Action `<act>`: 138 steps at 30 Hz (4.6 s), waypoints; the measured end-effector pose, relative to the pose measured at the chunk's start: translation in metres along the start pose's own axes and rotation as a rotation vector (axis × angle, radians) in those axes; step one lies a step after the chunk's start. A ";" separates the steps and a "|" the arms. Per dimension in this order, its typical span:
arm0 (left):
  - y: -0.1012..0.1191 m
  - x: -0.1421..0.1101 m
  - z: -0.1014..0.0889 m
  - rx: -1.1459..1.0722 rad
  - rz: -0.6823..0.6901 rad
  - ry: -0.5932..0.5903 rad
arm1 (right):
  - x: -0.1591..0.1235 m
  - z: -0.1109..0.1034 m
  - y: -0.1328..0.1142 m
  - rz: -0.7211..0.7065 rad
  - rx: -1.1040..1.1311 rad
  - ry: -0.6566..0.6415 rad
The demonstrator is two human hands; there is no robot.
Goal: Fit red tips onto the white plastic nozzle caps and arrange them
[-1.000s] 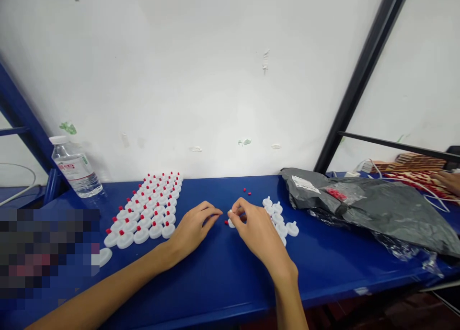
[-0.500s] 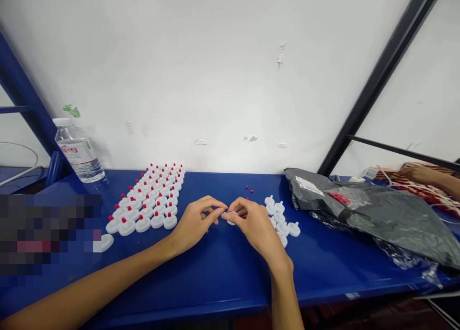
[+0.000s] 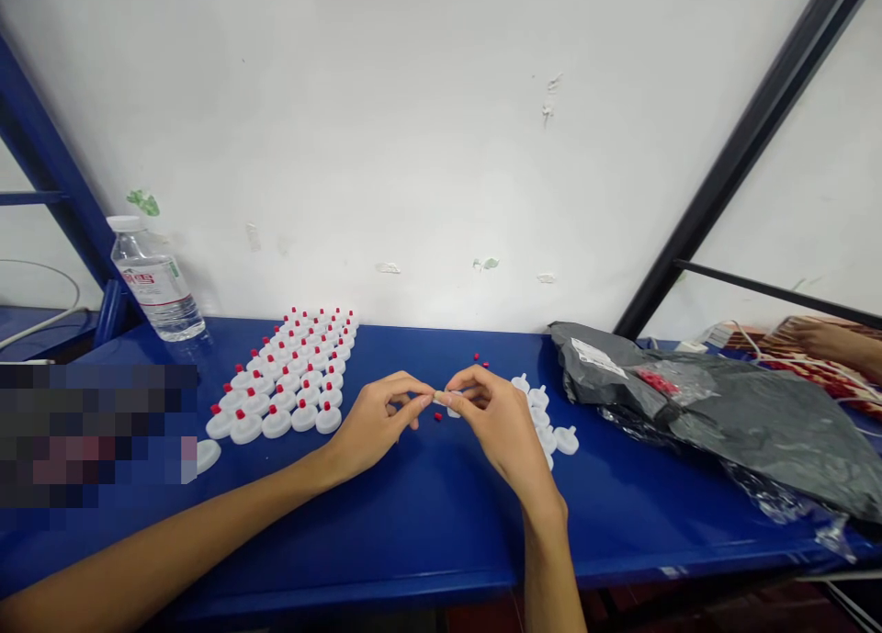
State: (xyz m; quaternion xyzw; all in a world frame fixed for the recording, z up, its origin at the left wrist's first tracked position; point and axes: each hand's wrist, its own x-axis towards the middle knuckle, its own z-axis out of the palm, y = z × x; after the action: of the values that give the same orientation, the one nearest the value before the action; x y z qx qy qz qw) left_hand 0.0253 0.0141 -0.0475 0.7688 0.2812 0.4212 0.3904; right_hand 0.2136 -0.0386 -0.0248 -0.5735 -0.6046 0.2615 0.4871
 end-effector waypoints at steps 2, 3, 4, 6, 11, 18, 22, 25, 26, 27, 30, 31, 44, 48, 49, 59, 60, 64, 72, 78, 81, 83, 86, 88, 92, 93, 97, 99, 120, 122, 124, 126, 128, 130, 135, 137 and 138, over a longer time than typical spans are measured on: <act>0.000 0.000 0.000 0.006 0.001 -0.012 | 0.000 0.000 -0.002 -0.032 0.022 0.042; 0.001 0.000 0.000 0.009 0.000 -0.018 | 0.000 0.000 -0.003 -0.043 0.027 0.060; 0.001 0.000 0.000 0.009 -0.002 -0.022 | 0.000 0.000 -0.003 -0.047 0.025 0.073; 0.002 0.000 0.000 0.005 -0.007 -0.025 | -0.001 0.000 -0.005 -0.048 0.013 0.084; 0.002 0.000 0.000 -0.024 -0.012 -0.021 | -0.001 0.001 -0.005 -0.059 0.013 0.081; 0.003 -0.001 0.002 -0.163 -0.127 -0.038 | -0.003 0.003 -0.009 -0.098 0.055 0.018; 0.001 0.001 0.004 -0.417 -0.266 -0.040 | -0.005 0.002 -0.012 -0.102 0.103 -0.036; 0.000 0.001 0.005 -0.547 -0.291 -0.008 | -0.006 0.004 -0.014 -0.100 0.105 -0.075; -0.001 0.001 0.006 -0.579 -0.295 -0.002 | -0.006 0.005 -0.014 -0.102 0.102 -0.075; -0.001 0.001 0.006 -0.608 -0.301 0.004 | -0.005 0.006 -0.014 -0.103 0.098 -0.070; -0.001 0.001 0.006 -0.710 -0.351 0.020 | -0.003 0.010 -0.013 -0.093 0.099 -0.047; 0.000 0.001 0.006 -0.749 -0.370 0.017 | -0.003 0.010 -0.012 -0.087 0.103 -0.037; 0.003 -0.002 0.004 -0.826 -0.449 -0.238 | -0.004 0.001 -0.011 -0.013 0.141 -0.020; -0.002 -0.002 0.005 -0.875 -0.465 -0.186 | -0.004 0.004 -0.012 -0.057 0.029 -0.056; -0.002 -0.002 0.005 -0.890 -0.469 -0.180 | -0.005 0.004 -0.013 -0.061 0.010 -0.070; 0.000 -0.002 0.006 -0.920 -0.512 -0.139 | -0.010 0.003 -0.016 -0.106 -0.039 -0.221; 0.001 -0.002 0.006 -0.924 -0.513 -0.141 | -0.010 0.003 -0.016 -0.092 -0.027 -0.235; 0.003 -0.002 0.004 -0.925 -0.502 -0.144 | -0.014 0.004 -0.019 -0.071 -0.027 -0.272; 0.004 -0.001 0.004 -0.911 -0.482 -0.169 | -0.016 0.001 -0.016 -0.148 -0.110 -0.251; 0.003 -0.002 0.004 -0.866 -0.470 -0.186 | -0.018 0.002 -0.016 -0.114 -0.140 -0.254; 0.002 -0.003 0.004 -0.837 -0.442 -0.189 | -0.019 0.003 -0.018 -0.073 -0.130 -0.289; 0.001 -0.003 0.004 -0.842 -0.428 -0.195 | -0.020 0.004 -0.019 -0.070 -0.097 -0.326; -0.001 -0.003 0.004 -0.856 -0.429 -0.194 | -0.018 0.006 -0.016 -0.092 -0.080 -0.323; -0.002 -0.003 0.004 -0.843 -0.441 -0.177 | -0.015 0.007 -0.014 -0.102 -0.116 -0.271; -0.002 -0.001 0.003 -0.828 -0.460 -0.156 | -0.011 0.009 -0.014 -0.107 -0.159 -0.222; -0.002 -0.001 0.003 -0.828 -0.462 -0.162 | -0.011 0.008 -0.015 -0.112 -0.160 -0.220; -0.001 0.000 0.003 -0.827 -0.435 -0.208 | -0.010 0.007 -0.016 -0.111 -0.187 -0.187; 0.000 0.000 0.003 -0.798 -0.431 -0.212 | -0.010 0.007 -0.015 -0.096 -0.206 -0.163; 0.059 -0.039 -0.041 0.486 0.014 0.207 | -0.019 -0.009 -0.016 0.004 -0.206 -0.245; 0.063 -0.064 -0.062 0.632 -0.043 0.249 | -0.024 -0.016 -0.023 0.002 -0.216 -0.250; 0.060 -0.090 -0.085 0.713 -0.169 0.257 | -0.027 -0.021 -0.027 -0.009 -0.211 -0.246; 0.054 -0.113 -0.105 0.739 -0.300 0.281 | -0.029 -0.024 -0.028 -0.022 -0.214 -0.231; 0.046 -0.129 -0.119 0.749 -0.407 0.297 | -0.029 -0.024 -0.027 -0.028 -0.229 -0.214; 0.040 -0.137 -0.127 0.762 -0.463 0.306 | -0.028 -0.023 -0.025 -0.031 -0.244 -0.207; 0.029 -0.136 -0.128 0.848 -0.494 0.334 | -0.028 -0.022 -0.026 -0.046 -0.269 -0.199; 0.027 -0.134 -0.126 0.904 -0.497 0.355 | -0.029 -0.024 -0.027 -0.050 -0.284 -0.189; 0.027 -0.133 -0.124 0.930 -0.497 0.365 | -0.029 -0.026 -0.028 -0.052 -0.292 -0.176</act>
State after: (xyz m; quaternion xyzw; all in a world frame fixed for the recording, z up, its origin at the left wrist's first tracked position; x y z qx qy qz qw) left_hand -0.1444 -0.0564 -0.0395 0.6852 0.6733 0.2745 0.0427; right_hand 0.2206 -0.0783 0.0008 -0.5972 -0.6910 0.2072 0.3505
